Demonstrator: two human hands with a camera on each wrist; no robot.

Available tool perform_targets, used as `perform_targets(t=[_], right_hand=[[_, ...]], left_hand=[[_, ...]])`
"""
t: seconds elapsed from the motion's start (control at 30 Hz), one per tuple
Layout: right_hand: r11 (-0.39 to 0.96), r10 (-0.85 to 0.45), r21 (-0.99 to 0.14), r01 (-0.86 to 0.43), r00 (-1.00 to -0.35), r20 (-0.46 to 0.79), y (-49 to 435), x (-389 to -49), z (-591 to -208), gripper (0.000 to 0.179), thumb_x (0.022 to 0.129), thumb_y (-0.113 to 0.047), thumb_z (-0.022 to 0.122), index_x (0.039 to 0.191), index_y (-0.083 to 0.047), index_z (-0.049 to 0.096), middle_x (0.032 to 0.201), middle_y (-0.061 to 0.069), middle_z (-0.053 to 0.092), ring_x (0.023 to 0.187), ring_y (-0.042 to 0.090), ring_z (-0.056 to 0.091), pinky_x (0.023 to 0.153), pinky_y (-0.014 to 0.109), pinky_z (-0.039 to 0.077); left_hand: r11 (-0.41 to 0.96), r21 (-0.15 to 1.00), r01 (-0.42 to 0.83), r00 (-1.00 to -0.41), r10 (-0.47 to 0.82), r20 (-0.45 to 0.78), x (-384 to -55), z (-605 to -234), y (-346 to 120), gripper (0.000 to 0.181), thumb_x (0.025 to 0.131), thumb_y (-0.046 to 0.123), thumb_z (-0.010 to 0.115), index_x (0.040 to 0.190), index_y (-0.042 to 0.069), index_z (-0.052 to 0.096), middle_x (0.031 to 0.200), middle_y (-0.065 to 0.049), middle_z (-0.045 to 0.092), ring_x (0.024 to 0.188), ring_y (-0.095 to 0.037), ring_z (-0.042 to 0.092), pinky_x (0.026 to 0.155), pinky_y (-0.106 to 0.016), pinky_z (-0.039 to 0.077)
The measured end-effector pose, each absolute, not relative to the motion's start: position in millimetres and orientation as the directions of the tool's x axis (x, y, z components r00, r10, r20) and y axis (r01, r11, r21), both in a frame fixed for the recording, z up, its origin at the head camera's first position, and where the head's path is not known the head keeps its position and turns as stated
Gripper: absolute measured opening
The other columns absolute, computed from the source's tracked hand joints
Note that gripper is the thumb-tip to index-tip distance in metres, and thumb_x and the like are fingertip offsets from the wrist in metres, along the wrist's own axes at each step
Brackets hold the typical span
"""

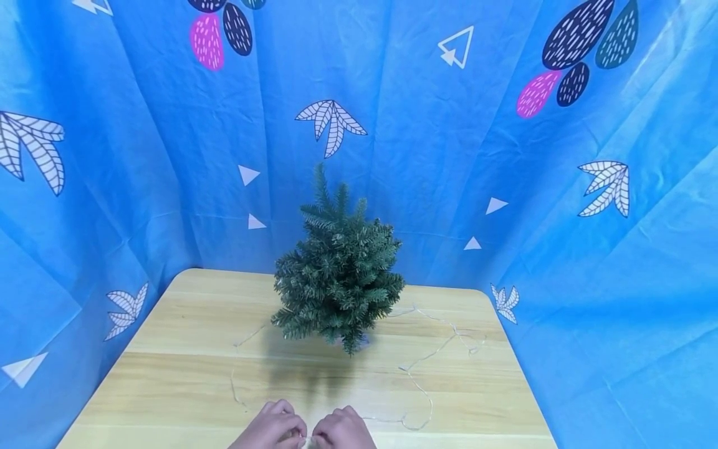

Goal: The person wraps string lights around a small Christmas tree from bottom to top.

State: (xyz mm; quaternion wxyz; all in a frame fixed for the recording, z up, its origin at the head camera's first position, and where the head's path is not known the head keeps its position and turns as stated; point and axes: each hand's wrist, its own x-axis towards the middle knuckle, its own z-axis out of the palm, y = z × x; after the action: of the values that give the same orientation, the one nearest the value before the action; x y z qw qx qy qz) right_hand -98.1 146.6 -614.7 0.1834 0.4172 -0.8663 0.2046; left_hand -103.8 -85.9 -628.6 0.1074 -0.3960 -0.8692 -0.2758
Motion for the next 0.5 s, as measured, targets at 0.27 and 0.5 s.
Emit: perform_targets(t=[0.27,0.5], right_hand=[[0.681,-0.531,-0.235,-0.694,-0.688,0.494,170.0,-103.9,-584.3,0.004,0.086,-0.023,0.078,0.086,-0.021,0.074,0.08,-0.017,0.069,0.077,-0.003,0.058,0.078,0.02,0.045],[0.708,-0.435,-0.258,-0.657,-0.694,0.574,190.0,-110.6,-566.6,0.007,0.09,-0.027,0.073,0.086,-0.021,0.073,0.078,-0.019,0.066,0.075,-0.004,0.055,0.077,0.02,0.043]], left_hand=[[0.59,0.374,0.715,-0.698,0.581,0.418,-106.3,-604.7,-99.1,0.005,0.088,0.032,0.075,0.088,0.028,0.077,0.086,0.027,0.065,0.09,-0.001,0.053,0.081,-0.036,0.046],[0.652,0.436,0.62,-0.784,0.54,0.305,-110.9,-590.7,-111.0,0.008,0.094,0.036,0.068,0.091,0.033,0.075,0.093,0.029,0.065,0.094,-0.001,0.052,0.082,-0.035,0.043]])
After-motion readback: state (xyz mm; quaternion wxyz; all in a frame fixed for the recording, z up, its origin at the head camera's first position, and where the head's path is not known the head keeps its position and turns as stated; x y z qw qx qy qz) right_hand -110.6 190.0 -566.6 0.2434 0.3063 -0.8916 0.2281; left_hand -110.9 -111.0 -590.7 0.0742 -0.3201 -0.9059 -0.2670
